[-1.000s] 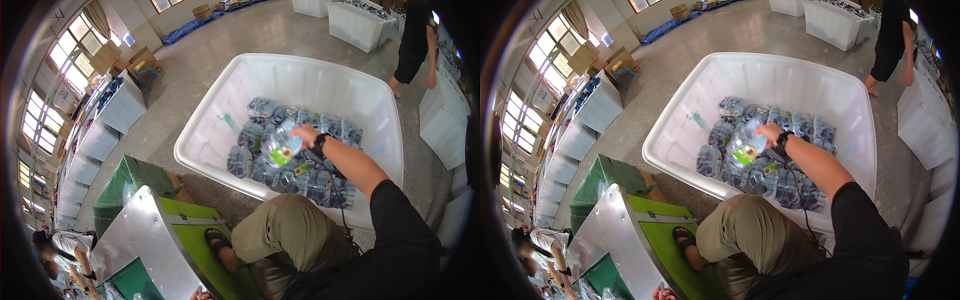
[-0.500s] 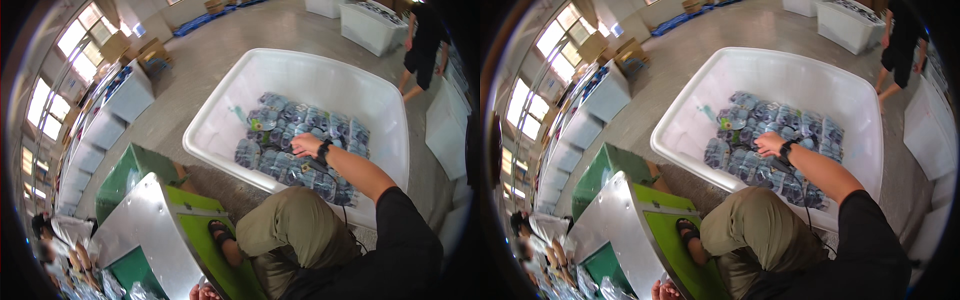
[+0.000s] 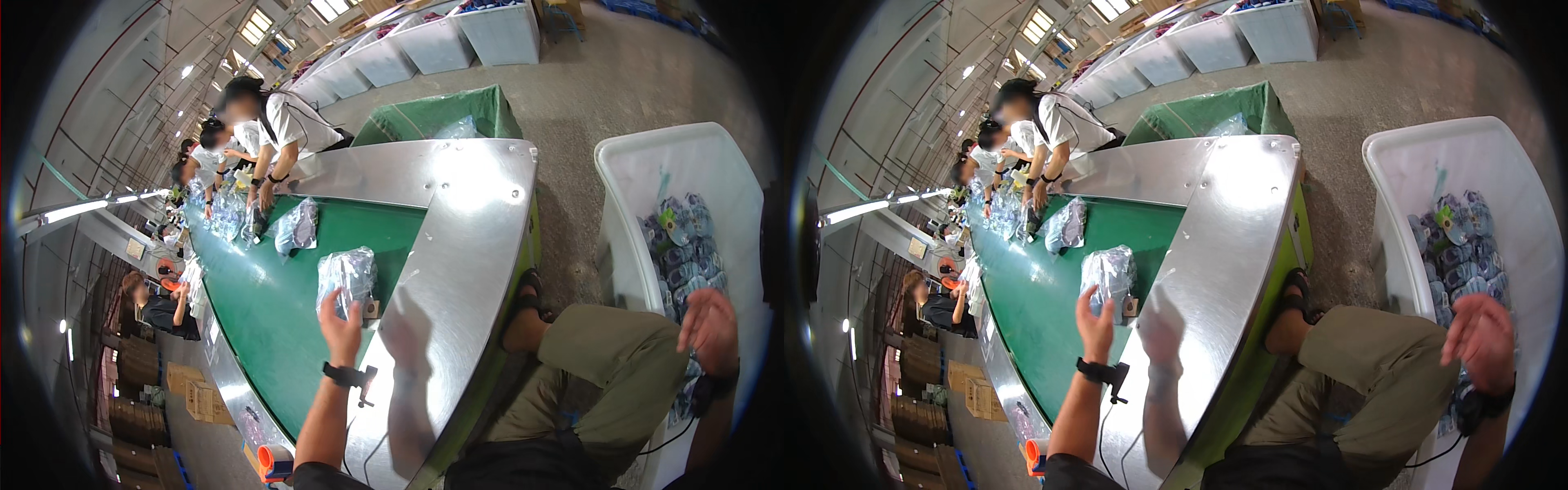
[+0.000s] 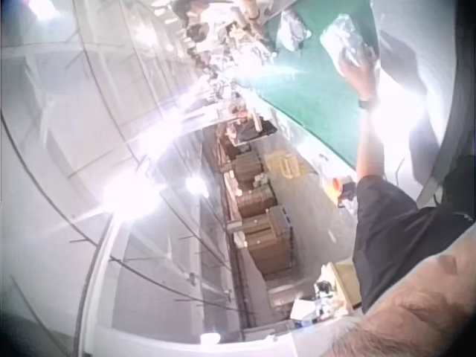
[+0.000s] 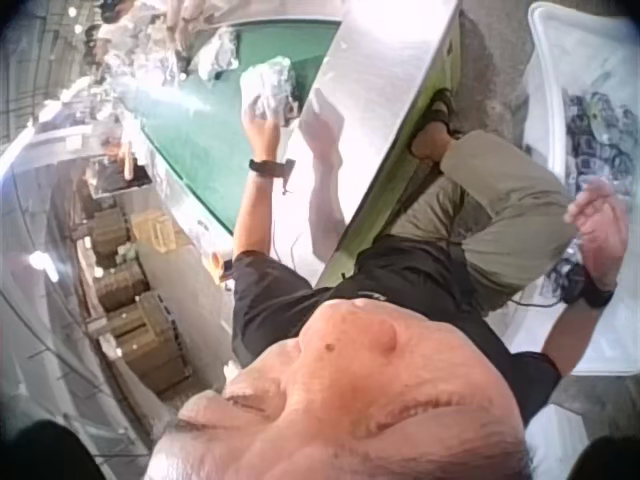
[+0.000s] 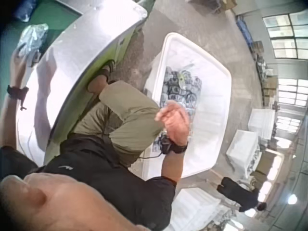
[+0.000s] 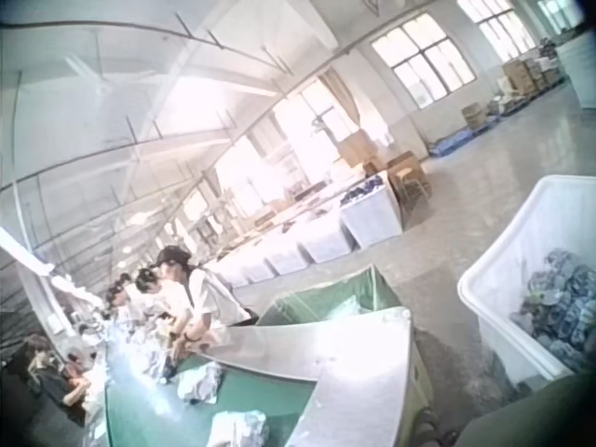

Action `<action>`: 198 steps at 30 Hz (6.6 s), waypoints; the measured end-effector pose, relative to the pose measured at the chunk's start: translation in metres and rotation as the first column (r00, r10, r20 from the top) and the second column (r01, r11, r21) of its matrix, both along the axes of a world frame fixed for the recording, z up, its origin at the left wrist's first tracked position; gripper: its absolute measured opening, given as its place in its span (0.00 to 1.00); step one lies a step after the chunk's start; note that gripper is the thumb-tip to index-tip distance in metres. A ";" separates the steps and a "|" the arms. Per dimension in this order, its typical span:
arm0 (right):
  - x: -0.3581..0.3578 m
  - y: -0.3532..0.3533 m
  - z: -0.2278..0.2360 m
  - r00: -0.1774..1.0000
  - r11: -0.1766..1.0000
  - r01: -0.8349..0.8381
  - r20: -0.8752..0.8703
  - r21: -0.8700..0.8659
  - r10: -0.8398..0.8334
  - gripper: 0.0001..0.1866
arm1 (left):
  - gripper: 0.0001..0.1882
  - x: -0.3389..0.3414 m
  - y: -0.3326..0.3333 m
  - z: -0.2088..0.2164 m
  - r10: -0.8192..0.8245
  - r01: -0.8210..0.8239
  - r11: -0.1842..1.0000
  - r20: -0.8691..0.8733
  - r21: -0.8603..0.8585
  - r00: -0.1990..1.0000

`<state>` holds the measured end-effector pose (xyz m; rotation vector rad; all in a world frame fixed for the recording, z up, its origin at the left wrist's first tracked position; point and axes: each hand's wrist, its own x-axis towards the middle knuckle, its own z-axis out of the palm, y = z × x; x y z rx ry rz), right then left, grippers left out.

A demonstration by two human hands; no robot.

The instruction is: The person repeatedly picks up small plastic-wrapped packages from a conveyor belt and places them into a large white bin. The action is continuous and repetitive, with the person handling each package individually.

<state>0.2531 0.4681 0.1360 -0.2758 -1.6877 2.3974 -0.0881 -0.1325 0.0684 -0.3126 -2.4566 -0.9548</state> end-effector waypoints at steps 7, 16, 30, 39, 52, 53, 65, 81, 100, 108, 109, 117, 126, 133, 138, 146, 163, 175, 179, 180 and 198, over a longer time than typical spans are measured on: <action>-0.052 -0.095 -0.001 0.967 0.944 -0.254 -0.043 -0.209 0.250 0.20 | 0.40 -0.078 -0.088 -0.004 0.189 -0.440 0.866 0.659 0.238 0.728; -0.084 -0.106 -0.033 0.939 0.964 -0.268 0.223 0.001 0.261 0.14 | 0.15 -0.023 -0.038 -0.029 -0.118 -0.374 0.674 0.592 0.638 0.797; -0.084 -0.110 -0.031 0.902 0.907 -0.401 0.229 0.132 0.366 0.16 | 0.34 0.102 0.014 0.025 -0.474 -0.157 0.636 0.544 0.755 0.692; -0.080 -0.111 -0.032 0.913 0.921 -0.377 0.209 0.098 0.351 0.16 | 0.50 0.091 0.083 0.029 -0.589 -0.185 0.526 0.512 0.830 0.625; -0.077 -0.107 -0.027 0.888 0.894 -0.362 0.195 -0.263 0.416 0.24 | 0.60 0.157 0.187 0.084 -0.886 0.095 0.462 0.457 0.882 0.073; -0.077 -0.107 -0.025 0.845 0.845 -0.412 0.205 -0.340 0.494 0.25 | 0.61 0.160 0.196 0.089 -0.886 0.128 0.464 0.462 0.877 0.044; -0.018 -0.071 0.012 0.885 0.886 -0.464 0.029 0.007 0.464 0.27 | 0.48 0.158 0.246 0.080 -0.930 0.284 0.358 0.315 0.889 0.188; 0.075 0.128 -0.146 0.720 0.751 0.659 0.317 -0.036 -0.617 0.19 | 0.15 0.115 0.159 -0.005 -0.562 0.036 0.713 0.541 0.700 0.626; -0.054 0.159 -0.206 0.633 0.753 0.657 0.553 -0.014 -0.542 0.43 | 0.13 0.138 0.179 0.017 -0.575 0.004 0.677 0.526 0.736 0.627; -0.008 0.106 -0.158 0.876 0.940 0.283 0.452 -0.192 -0.171 0.28 | 0.14 0.126 0.161 -0.005 -0.674 0.085 0.615 0.466 0.784 0.573; -0.008 0.100 -0.140 0.909 0.943 0.241 0.394 -0.229 -0.136 0.27 | 0.14 0.124 0.160 -0.006 -0.691 0.105 0.614 0.468 0.783 0.551; -0.050 0.007 -0.015 0.976 0.809 -0.214 -0.156 -0.547 0.153 0.22 | 0.13 0.119 0.154 -0.005 -0.754 0.161 0.566 0.429 0.809 0.496; -0.095 -0.085 -0.034 0.927 0.656 -0.331 -0.101 -0.678 0.362 0.20 | 0.13 0.122 0.181 -0.009 -0.763 0.169 0.579 0.457 0.798 0.456; -0.097 -0.082 -0.052 0.973 0.784 -0.101 0.105 -0.612 0.207 0.15 | 0.13 0.122 0.189 -0.012 -0.771 0.167 0.584 0.478 0.795 0.422; -0.098 -0.084 -0.051 0.979 0.806 -0.076 0.111 -0.586 0.173 0.14 | 0.12 0.122 0.194 -0.011 -0.774 0.173 0.584 0.480 0.793 0.413; -0.097 -0.083 -0.051 0.981 0.818 -0.052 0.124 -0.573 0.150 0.14 | 0.12 0.124 0.202 -0.011 -0.776 0.181 0.584 0.480 0.791 0.409; -0.090 -0.084 -0.042 0.985 0.848 -0.019 0.136 -0.529 0.107 0.14 | 0.11 0.118 0.188 -0.014 -0.752 0.160 0.578 0.445 0.800 0.486; -0.080 -0.083 -0.031 0.984 0.941 0.047 0.177 -0.334 0.014 0.22 | 0.14 0.118 0.138 -0.018 -0.761 0.115 0.551 0.440 0.827 0.477; -0.083 -0.085 -0.025 0.976 0.951 0.071 0.217 -0.300 -0.004 0.21 | 0.16 0.099 0.126 0.001 -0.780 -0.053 0.537 0.519 0.842 0.351; -0.082 -0.085 -0.026 0.974 0.947 0.069 0.226 -0.313 0.003 0.20 | 0.16 0.092 0.121 0.006 -0.785 -0.077 0.520 0.512 0.850 0.348; -0.090 -0.092 -0.040 0.928 0.961 0.208 0.347 -0.183 -0.134 0.21 | 0.28 -0.132 -0.006 0.006 0.018 -0.011 0.999 0.177 -0.045 0.984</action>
